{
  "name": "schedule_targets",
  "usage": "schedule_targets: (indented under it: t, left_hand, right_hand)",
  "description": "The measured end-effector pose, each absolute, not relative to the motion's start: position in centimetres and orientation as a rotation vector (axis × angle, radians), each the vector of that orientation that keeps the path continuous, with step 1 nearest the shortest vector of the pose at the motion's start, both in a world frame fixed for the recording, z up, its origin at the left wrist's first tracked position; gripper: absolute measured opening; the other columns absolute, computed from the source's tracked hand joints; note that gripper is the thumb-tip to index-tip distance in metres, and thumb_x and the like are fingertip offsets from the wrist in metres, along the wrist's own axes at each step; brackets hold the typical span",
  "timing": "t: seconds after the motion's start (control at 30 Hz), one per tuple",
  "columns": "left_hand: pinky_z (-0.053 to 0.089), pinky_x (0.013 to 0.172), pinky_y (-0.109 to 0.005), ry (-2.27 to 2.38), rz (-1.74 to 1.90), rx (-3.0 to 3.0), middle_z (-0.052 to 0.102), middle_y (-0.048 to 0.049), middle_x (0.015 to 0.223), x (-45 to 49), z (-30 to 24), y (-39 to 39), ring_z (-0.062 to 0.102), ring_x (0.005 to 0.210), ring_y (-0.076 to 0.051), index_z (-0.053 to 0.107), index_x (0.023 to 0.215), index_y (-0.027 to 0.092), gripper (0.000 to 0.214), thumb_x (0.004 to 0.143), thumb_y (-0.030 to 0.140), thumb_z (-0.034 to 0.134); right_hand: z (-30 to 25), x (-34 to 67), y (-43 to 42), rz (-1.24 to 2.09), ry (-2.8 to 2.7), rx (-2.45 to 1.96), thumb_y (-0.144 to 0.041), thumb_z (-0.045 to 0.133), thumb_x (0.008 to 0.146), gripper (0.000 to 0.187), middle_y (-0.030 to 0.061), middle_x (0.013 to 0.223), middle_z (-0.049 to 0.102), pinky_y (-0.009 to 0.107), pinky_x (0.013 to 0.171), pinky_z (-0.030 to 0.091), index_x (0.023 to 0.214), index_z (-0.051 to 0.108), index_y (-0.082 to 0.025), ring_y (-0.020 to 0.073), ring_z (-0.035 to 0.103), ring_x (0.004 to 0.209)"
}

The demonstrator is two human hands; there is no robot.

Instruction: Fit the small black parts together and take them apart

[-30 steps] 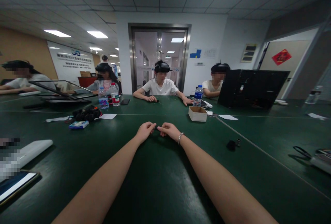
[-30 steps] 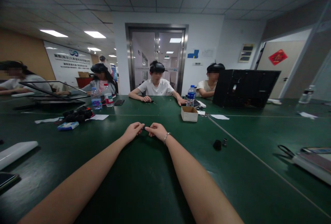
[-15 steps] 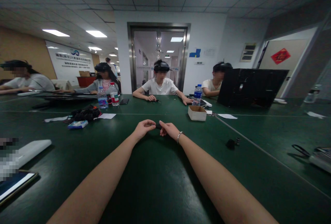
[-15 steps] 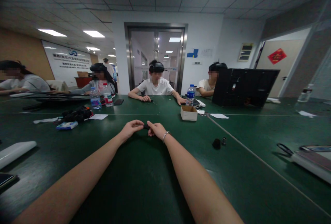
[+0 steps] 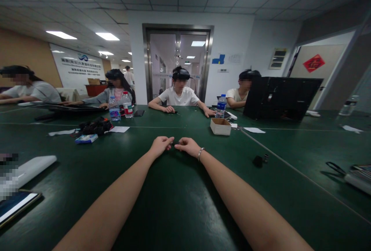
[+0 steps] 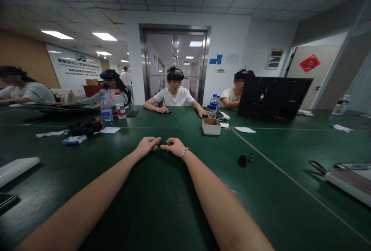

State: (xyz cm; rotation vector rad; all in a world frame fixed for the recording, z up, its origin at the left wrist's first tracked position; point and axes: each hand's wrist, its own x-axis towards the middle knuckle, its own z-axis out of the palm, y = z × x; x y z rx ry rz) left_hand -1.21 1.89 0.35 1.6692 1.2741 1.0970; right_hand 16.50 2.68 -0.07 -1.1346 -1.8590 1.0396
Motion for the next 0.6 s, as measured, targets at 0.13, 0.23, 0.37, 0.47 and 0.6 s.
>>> schedule_targets:
  t: [0.13,0.23,0.37,0.47,0.6]
  left_hand:
    - [0.035,0.049,-0.024,1.464,1.031,1.813,0.056,-0.0013,0.047,-1.2,0.7,1.2,0.050,0.043,-0.013,0.058,0.057,0.016,0.053,0.070,0.065,0.043]
    - [0.032,0.048,-0.024,1.561,1.013,1.902,0.055,-0.0021,0.045,-1.0,0.8,0.7,0.049,0.042,-0.014,0.056,0.050,0.018,0.056,0.075,0.063,0.035]
    - [0.027,0.048,-0.026,1.699,1.013,1.938,0.056,-0.0045,0.048,-0.4,0.9,0.5,0.048,0.044,-0.016,0.055,0.046,0.018,0.055,0.078,0.057,0.033]
    - [0.027,0.050,-0.026,1.737,1.032,1.917,0.058,-0.0060,0.053,-0.2,0.8,0.4,0.049,0.048,-0.017,0.058,0.049,0.018,0.053,0.078,0.056,0.035]
    - [0.029,0.053,-0.026,1.651,1.132,1.892,0.062,-0.0060,0.060,-0.4,0.5,0.5,0.052,0.056,-0.018,0.063,0.059,0.019,0.047,0.076,0.056,0.040]
  right_hand:
    - [-0.2,16.3,2.6,0.995,-1.843,-1.072,-0.032,0.076,0.052,0.037,-0.0046,0.064,0.055,0.020,0.051,0.037,0.076,0.052,-0.016,0.0072,0.048,0.054]
    - [-0.3,16.3,2.6,1.049,-1.812,-1.001,-0.027,0.076,0.050,0.041,-0.0058,0.065,0.054,0.021,0.052,0.038,0.080,0.050,-0.017,0.0071,0.049,0.054]
    - [-0.4,16.4,2.8,1.101,-1.797,-0.940,-0.022,0.077,0.048,0.043,-0.0056,0.065,0.055,0.022,0.054,0.040,0.080,0.048,-0.017,0.0075,0.051,0.055]
    - [-0.4,16.5,2.9,1.113,-1.793,-0.934,-0.023,0.077,0.048,0.043,-0.0054,0.065,0.055,0.021,0.053,0.039,0.080,0.048,-0.017,0.0078,0.051,0.055]
    - [-0.3,16.4,2.9,1.122,-1.784,-0.945,-0.027,0.078,0.047,0.045,-0.0069,0.061,0.054,0.020,0.050,0.037,0.079,0.048,-0.017,0.0074,0.051,0.052]
